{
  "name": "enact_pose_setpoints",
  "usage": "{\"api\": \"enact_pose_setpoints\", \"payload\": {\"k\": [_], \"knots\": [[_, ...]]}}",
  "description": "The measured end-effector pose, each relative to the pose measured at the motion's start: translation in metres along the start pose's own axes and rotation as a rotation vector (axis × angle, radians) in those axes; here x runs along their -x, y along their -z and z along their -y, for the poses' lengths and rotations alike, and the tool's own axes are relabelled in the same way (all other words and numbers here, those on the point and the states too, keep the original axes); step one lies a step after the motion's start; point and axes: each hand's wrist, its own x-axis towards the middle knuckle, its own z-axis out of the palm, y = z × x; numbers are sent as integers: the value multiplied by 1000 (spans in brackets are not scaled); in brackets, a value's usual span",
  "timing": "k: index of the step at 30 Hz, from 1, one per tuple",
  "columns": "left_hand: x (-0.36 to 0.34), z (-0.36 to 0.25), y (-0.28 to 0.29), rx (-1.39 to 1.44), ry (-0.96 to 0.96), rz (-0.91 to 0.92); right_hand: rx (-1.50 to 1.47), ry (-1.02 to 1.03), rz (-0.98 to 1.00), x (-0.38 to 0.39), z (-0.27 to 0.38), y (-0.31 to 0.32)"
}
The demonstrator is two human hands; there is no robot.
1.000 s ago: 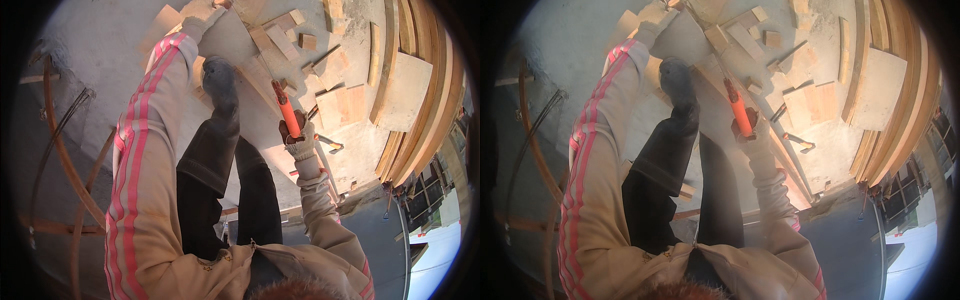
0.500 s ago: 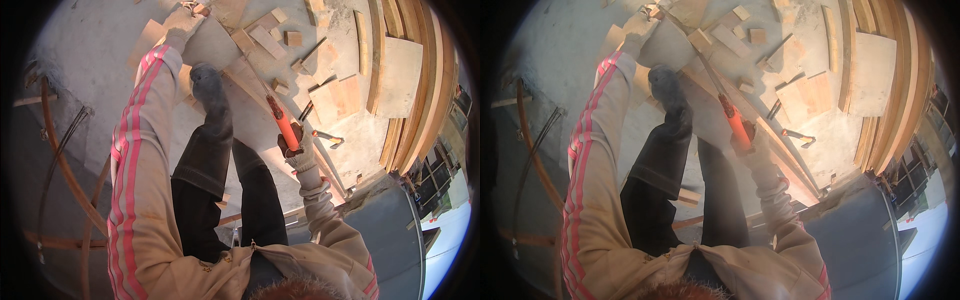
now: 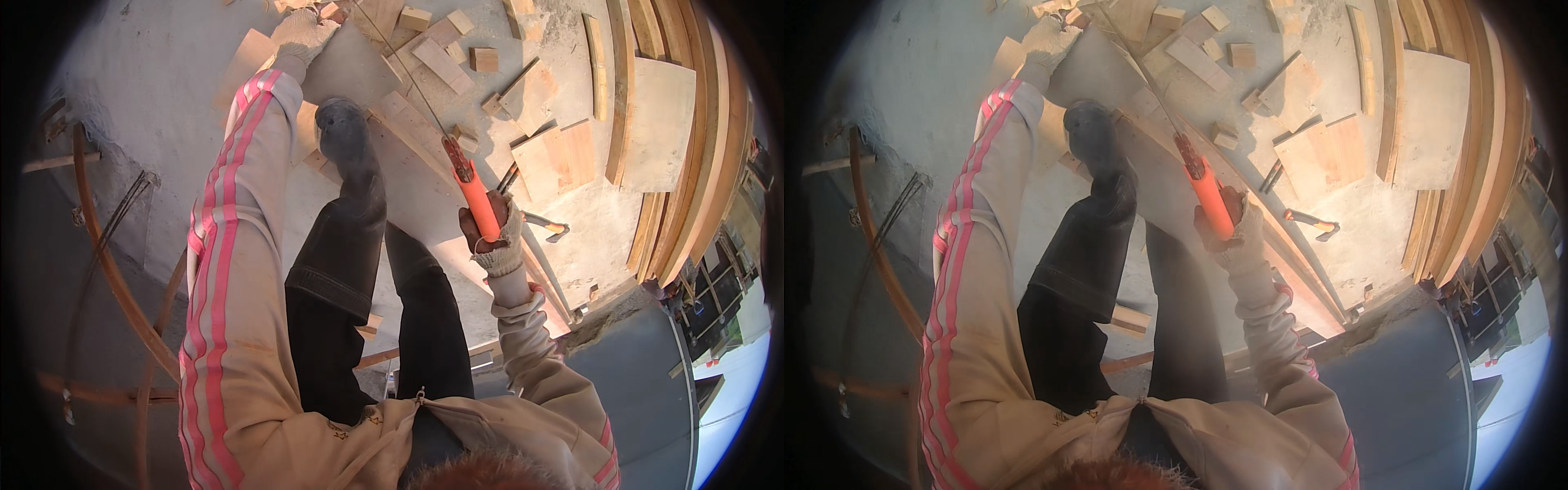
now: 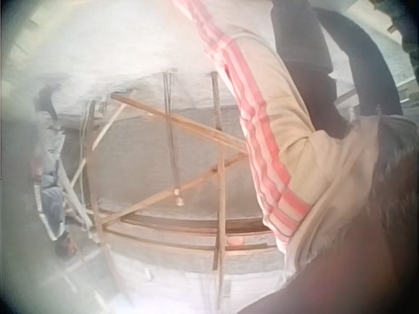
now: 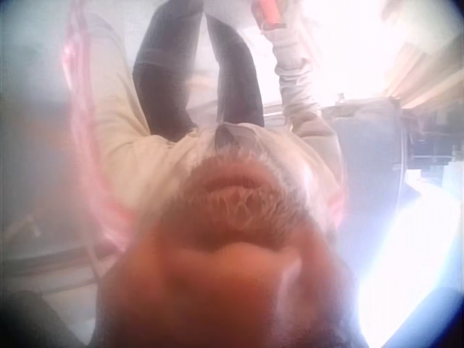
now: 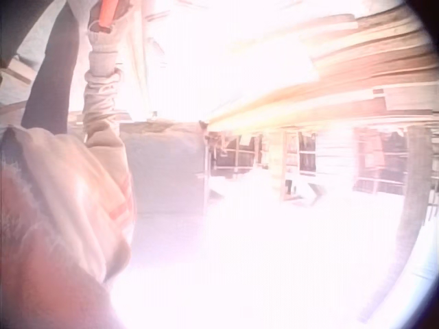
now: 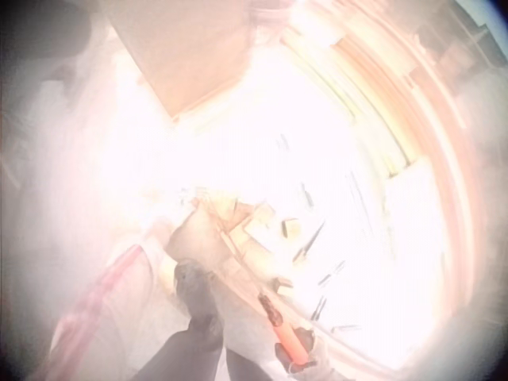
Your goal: The person sits on the floor and uses a hand saw to cut a piece of wood. They measure the wood with a ruler, position the saw, and cut through the wood. After cutting, they inspect the cut piece and place it aside.
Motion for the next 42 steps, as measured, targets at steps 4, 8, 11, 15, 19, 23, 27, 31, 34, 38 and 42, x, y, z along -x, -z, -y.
{"api": "enact_pose_setpoints", "payload": {"k": [4,8,11,15,19,23,27,31,34,38,42], "knots": [[9,54,7,140,-15,-66,-77,-359,-55,109,-14,33],[82,83,35,248,221,-331,79,-492,-18,171,-42,45],[141,161,1,310,375,-489,6,-595,-107,196,-42,38],[217,212,-80,713,778,-177,40,-525,-108,205,-7,32],[257,235,-156,882,592,-109,-175,-365,-33,206,3,4],[243,170,-162,1073,593,-143,3,-406,216,198,13,9],[242,154,-122,1008,598,-89,174,-381,235,234,-12,-34],[245,136,-102,810,660,77,239,-311,307,241,16,-45],[252,138,-99,896,679,81,194,-385,469,243,24,-71],[264,127,-105,1114,685,82,110,-511,448,254,15,-113],[276,111,-106,1330,693,9,136,-582,440,244,7,-133]]}}
